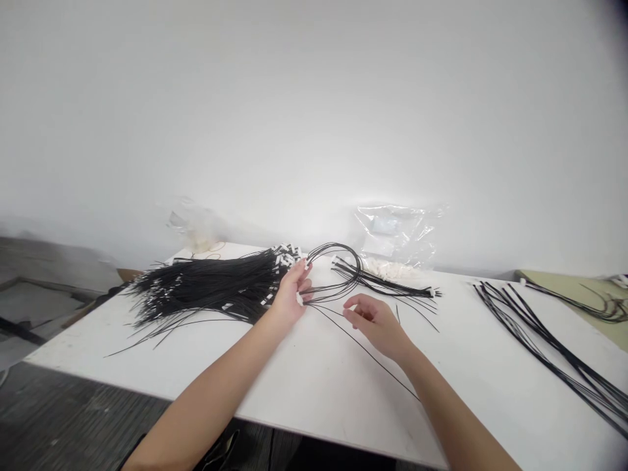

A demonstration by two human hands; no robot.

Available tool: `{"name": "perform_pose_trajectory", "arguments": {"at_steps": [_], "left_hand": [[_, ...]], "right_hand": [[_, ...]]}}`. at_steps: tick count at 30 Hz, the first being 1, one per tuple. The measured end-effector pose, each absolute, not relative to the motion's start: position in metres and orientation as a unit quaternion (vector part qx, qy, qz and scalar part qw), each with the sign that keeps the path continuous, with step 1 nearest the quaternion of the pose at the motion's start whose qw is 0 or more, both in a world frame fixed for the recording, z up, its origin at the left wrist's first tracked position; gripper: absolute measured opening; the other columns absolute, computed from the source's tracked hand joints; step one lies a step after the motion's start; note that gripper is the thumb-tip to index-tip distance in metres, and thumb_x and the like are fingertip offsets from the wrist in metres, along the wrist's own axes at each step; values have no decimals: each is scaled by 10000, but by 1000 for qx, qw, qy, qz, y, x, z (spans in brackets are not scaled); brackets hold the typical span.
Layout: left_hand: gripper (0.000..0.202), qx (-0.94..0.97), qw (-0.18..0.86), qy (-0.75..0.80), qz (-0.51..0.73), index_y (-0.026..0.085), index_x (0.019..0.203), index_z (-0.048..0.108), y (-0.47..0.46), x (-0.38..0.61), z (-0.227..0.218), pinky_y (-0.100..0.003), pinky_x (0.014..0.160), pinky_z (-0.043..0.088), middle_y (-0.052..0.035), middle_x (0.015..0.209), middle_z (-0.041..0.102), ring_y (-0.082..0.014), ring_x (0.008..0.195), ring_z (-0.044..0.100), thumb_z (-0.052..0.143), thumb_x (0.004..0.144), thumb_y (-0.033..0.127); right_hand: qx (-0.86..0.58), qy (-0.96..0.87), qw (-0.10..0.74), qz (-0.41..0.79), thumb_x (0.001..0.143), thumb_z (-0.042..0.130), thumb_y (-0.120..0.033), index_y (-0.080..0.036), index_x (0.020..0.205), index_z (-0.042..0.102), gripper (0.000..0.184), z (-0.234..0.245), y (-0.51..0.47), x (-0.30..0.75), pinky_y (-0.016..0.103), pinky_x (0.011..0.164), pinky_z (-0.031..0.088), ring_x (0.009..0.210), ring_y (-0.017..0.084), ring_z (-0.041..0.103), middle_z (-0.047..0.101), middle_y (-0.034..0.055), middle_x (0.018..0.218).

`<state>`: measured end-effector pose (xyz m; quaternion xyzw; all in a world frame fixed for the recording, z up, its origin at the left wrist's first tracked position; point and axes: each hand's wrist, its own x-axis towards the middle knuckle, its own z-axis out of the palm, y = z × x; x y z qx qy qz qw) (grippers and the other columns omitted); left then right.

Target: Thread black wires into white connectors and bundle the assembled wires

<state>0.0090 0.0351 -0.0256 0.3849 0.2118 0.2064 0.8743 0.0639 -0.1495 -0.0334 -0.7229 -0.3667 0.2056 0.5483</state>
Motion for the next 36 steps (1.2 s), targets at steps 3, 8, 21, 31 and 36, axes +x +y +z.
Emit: {"name": "perform_pose_trajectory", "arguments": {"at_steps": [3, 8, 21, 31, 36], "left_hand": [[426, 367, 880, 196, 228, 193, 897, 483, 38, 11, -31, -170, 347, 130, 49, 784, 559, 27, 356, 219, 693, 595, 407], [410, 372, 877, 200, 229, 202, 879, 482, 38, 12, -35, -162, 348, 139, 42, 847, 554, 27, 375, 245, 701, 589, 392], [405, 401, 864, 210, 220, 211, 904, 507, 29, 13, -37, -160, 320, 136, 32, 836, 522, 26, 360, 261, 697, 591, 386], [356, 522, 811, 127, 233, 158, 891, 545, 19, 14, -46, -167, 356, 189, 18, 736, 544, 25, 341, 306, 683, 626, 351], [334, 541, 809, 104, 205, 165, 913, 542, 17, 13, -47, -169, 351, 170, 7, 754, 556, 25, 328, 300, 658, 658, 348]], "right_hand": [[-640, -366, 609, 292, 744, 579, -371, -204, 816, 522, 191, -25, -157, 65, 199, 439, 315, 459, 74, 372, 358, -68, 489], [-492, -338, 718, 358, 805, 476, -349, -194, 765, 509, 164, -17, -169, 72, 279, 494, 393, 447, 99, 451, 507, -12, 585], [-362, 85, 928, -4, 733, 607, -350, -220, 960, 568, 264, -20, -172, 104, 226, 679, 512, 579, 24, 495, 460, -57, 751], [-558, -80, 821, -87, 724, 620, -375, -214, 1086, 579, 398, -15, -164, 80, 183, 374, 346, 426, 28, 400, 576, 16, 778], [-686, -355, 613, -167, 760, 575, -283, -200, 820, 682, 149, -27, -152, 65, 203, 408, 333, 453, 57, 380, 574, 13, 649]]}}
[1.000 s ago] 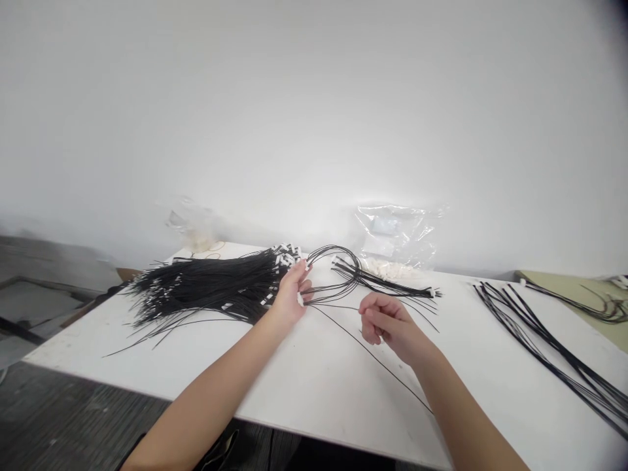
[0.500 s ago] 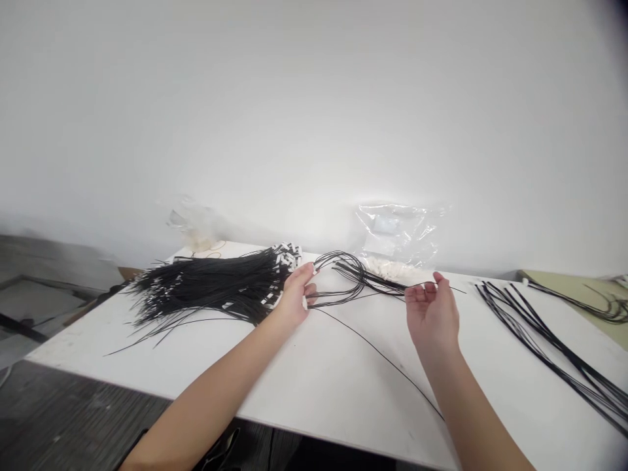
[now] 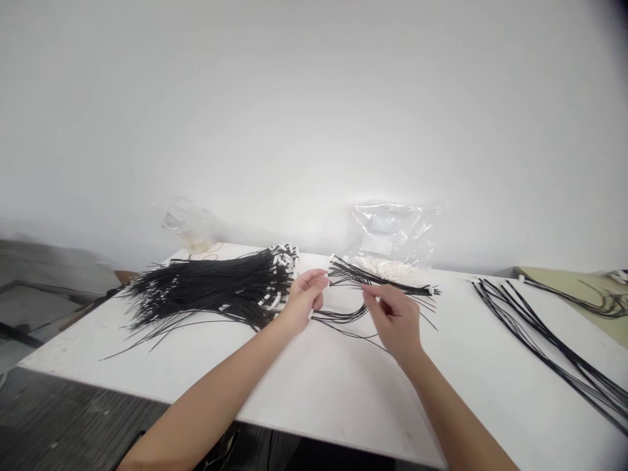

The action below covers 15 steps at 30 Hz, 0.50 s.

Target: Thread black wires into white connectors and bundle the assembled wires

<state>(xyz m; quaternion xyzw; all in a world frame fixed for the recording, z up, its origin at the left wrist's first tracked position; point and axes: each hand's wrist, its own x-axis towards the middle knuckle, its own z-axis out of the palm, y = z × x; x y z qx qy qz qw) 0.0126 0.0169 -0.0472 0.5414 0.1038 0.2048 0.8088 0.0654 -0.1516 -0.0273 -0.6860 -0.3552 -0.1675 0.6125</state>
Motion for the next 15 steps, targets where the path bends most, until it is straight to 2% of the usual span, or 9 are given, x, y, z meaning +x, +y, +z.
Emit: {"name": "perform_pose_trajectory", "arguments": {"at_steps": [4, 9, 15], "left_hand": [[320, 552, 812, 84, 169, 173, 930, 544, 12, 10, -45, -169, 349, 152, 2, 769, 554, 27, 323, 291, 640, 678, 345], [309, 548, 821, 86, 138, 177, 932, 545, 7, 7, -41, -169, 353, 160, 3, 785, 540, 26, 328, 305, 634, 685, 340], [314, 539, 828, 86, 129, 174, 932, 548, 5, 5, -41, -171, 351, 147, 14, 750, 518, 27, 321, 297, 641, 679, 336]], "right_hand": [[-698, -436, 521, -225, 789, 535, -209, -200, 809, 664, 131, -36, -146, 63, 191, 398, 314, 443, 52, 355, 572, 4, 644], [-701, -446, 506, -232, 792, 526, -171, -192, 804, 639, 116, -38, -146, 61, 189, 414, 328, 502, 70, 428, 567, 6, 638], [-709, -445, 493, -236, 808, 505, -181, -188, 789, 631, 128, -36, -146, 60, 190, 422, 328, 507, 70, 422, 568, 9, 643]]}}
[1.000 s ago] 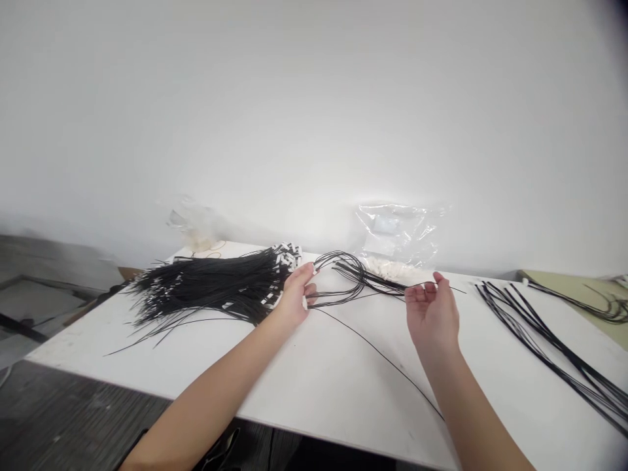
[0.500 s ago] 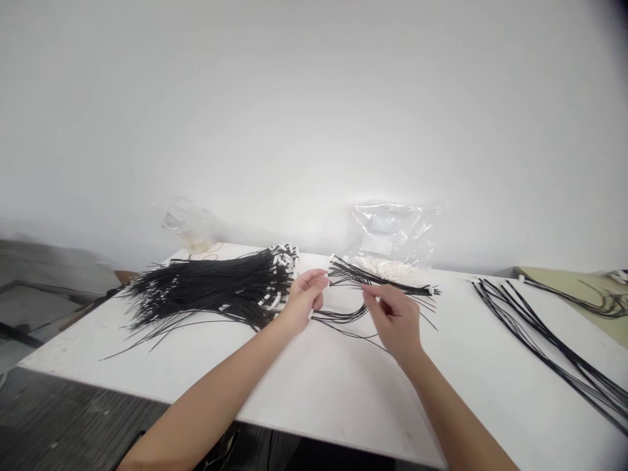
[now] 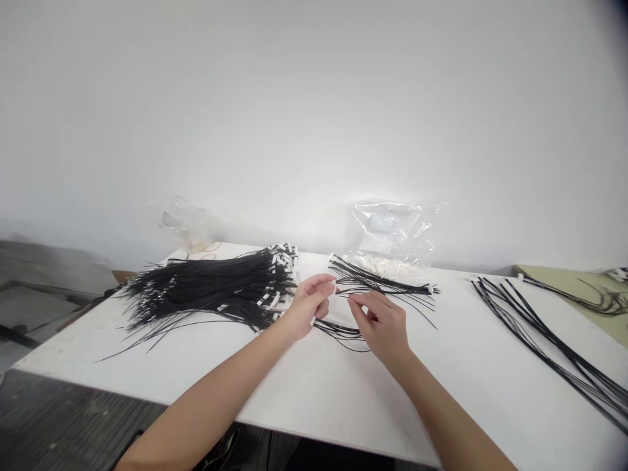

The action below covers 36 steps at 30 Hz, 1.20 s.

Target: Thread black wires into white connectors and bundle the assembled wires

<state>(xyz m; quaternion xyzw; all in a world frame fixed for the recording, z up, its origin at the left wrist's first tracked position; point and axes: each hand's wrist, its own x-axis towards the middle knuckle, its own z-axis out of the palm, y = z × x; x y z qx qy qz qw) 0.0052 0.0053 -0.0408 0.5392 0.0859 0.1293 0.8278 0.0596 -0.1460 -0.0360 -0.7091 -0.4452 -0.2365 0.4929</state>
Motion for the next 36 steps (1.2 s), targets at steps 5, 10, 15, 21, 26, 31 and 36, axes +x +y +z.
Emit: {"name": "perform_pose_trajectory", "arguments": {"at_steps": [5, 10, 15, 21, 26, 31, 36], "left_hand": [[320, 535, 830, 91, 126, 175, 927, 549, 4, 4, -40, -173, 350, 139, 16, 740, 519, 27, 319, 295, 646, 672, 342], [328, 525, 837, 101, 115, 177, 909, 553, 3, 4, -38, -174, 355, 131, 32, 698, 497, 27, 319, 281, 660, 654, 355], [337, 527, 835, 126, 99, 170, 871, 567, 2, 4, -38, -177, 361, 126, 59, 606, 439, 22, 328, 273, 672, 631, 382], [330, 536, 830, 133, 79, 169, 869, 563, 2, 4, -38, -177, 373, 139, 72, 540, 384, 12, 338, 260, 661, 644, 389], [320, 548, 823, 135, 61, 166, 862, 564, 3, 3, -37, -177, 381, 148, 79, 499, 360, 6, 342, 256, 660, 647, 382], [321, 549, 822, 141, 54, 162, 835, 563, 3, 2, -36, -175, 381, 152, 75, 507, 384, 9, 342, 257, 668, 634, 390], [324, 557, 818, 129, 57, 162, 828, 559, 1, 2, -34, -179, 374, 152, 52, 584, 463, 15, 338, 259, 673, 629, 392]], "right_hand": [[-712, -443, 488, -242, 815, 496, -194, -189, 781, 634, 142, -37, -145, 60, 186, 426, 335, 517, 71, 448, 574, 12, 646], [-704, -482, 428, -299, 797, 525, -142, -214, 844, 625, 132, -47, -146, 65, 176, 474, 362, 578, 73, 515, 588, 6, 679], [-683, -522, 310, -406, 768, 550, -75, -224, 947, 612, 241, -52, -149, 71, 198, 490, 354, 518, 66, 499, 603, -11, 666], [-656, -543, 265, -452, 728, 582, -37, -208, 960, 609, 290, -50, -151, 73, 217, 486, 347, 486, 71, 468, 610, -13, 658], [-647, -557, 250, -457, 732, 574, -29, -190, 989, 588, 304, -52, -152, 76, 218, 487, 348, 497, 66, 476, 610, -14, 664], [-655, -565, 254, -432, 772, 536, -69, -217, 963, 591, 248, -52, -153, 76, 216, 478, 345, 494, 62, 492, 606, -16, 656], [-672, -553, 316, -378, 775, 527, -89, -209, 930, 583, 203, -51, -152, 74, 190, 502, 382, 588, 79, 551, 615, 6, 718]]}}
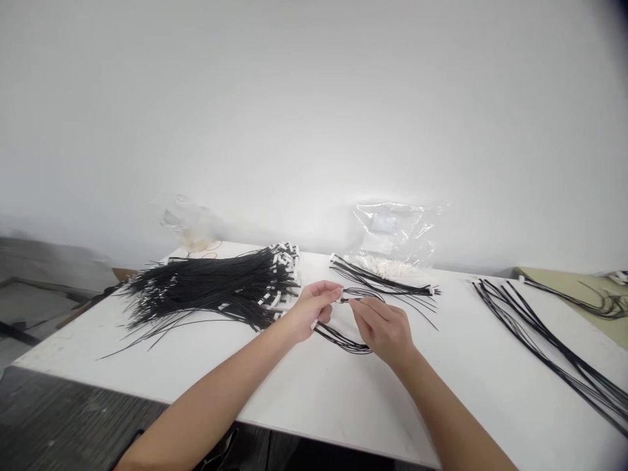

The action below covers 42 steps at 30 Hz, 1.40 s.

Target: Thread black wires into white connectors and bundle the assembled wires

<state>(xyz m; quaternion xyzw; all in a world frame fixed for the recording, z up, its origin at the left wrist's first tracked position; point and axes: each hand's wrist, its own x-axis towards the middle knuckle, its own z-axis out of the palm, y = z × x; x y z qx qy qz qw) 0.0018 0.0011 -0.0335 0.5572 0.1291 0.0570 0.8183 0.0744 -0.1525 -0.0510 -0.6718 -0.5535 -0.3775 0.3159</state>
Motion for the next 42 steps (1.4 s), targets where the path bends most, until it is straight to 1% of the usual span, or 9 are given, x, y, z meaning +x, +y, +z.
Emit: {"name": "perform_pose_trajectory", "arguments": {"at_steps": [3, 6, 13, 17, 23, 28, 33, 37, 42], "left_hand": [[330, 556, 819, 130, 50, 166, 826, 559, 1, 1, -33, -178, 374, 152, 50, 605, 476, 18, 339, 254, 673, 624, 401], [324, 555, 821, 131, 42, 165, 816, 559, 2, 1, -33, -176, 376, 156, 51, 604, 476, 19, 339, 255, 671, 625, 402], [314, 559, 821, 116, 21, 157, 817, 548, 2, -1, -32, -176, 382, 143, 18, 668, 535, 25, 342, 254, 653, 649, 401], [340, 561, 819, 116, 23, 149, 825, 558, 2, -2, -31, -179, 378, 124, 15, 657, 533, 25, 342, 247, 661, 635, 411], [334, 567, 816, 110, 23, 152, 823, 554, 3, -2, -30, -178, 377, 142, 28, 624, 512, 20, 338, 251, 657, 642, 413], [319, 569, 815, 108, 23, 156, 834, 552, 3, -2, -32, -178, 379, 149, 25, 653, 518, 21, 341, 268, 647, 656, 403], [312, 570, 814, 107, 19, 157, 827, 547, 4, -2, -32, -176, 381, 157, 28, 653, 516, 22, 342, 268, 642, 660, 403], [321, 568, 815, 110, 23, 156, 825, 545, 3, -1, -32, -176, 380, 156, 32, 630, 507, 19, 342, 270, 646, 655, 408], [312, 571, 815, 100, 23, 154, 838, 541, 4, -1, -33, -173, 380, 167, 22, 674, 522, 23, 346, 272, 631, 673, 403]], "right_hand": [[-675, -557, 314, -367, 784, 505, -95, -215, 935, 583, 208, -52, -152, 75, 185, 526, 400, 612, 83, 561, 620, 11, 740], [-673, -555, 323, -366, 781, 494, -84, -216, 930, 579, 217, -52, -152, 76, 179, 514, 394, 604, 76, 551, 618, 9, 741], [-658, -559, 327, -384, 752, 496, -41, -218, 961, 556, 280, -50, -152, 77, 177, 504, 381, 579, 73, 528, 607, 4, 719], [-654, -558, 340, -381, 766, 487, -60, -224, 963, 557, 265, -49, -151, 75, 174, 492, 373, 572, 71, 527, 599, 3, 710], [-667, -549, 361, -352, 783, 477, -87, -218, 935, 554, 215, -50, -150, 74, 178, 490, 381, 570, 81, 518, 588, 19, 703], [-668, -549, 378, -330, 774, 484, -60, -218, 972, 540, 260, -54, -150, 74, 175, 491, 376, 606, 85, 520, 580, 25, 729], [-670, -546, 397, -309, 775, 485, -65, -213, 946, 541, 233, -53, -149, 72, 181, 488, 378, 619, 96, 512, 571, 32, 725], [-665, -542, 417, -300, 766, 491, -43, -211, 953, 531, 254, -52, -148, 70, 169, 489, 379, 644, 90, 504, 558, 26, 734], [-665, -536, 437, -283, 766, 491, -41, -205, 934, 538, 240, -51, -147, 69, 170, 463, 368, 622, 90, 485, 542, 24, 715]]}}
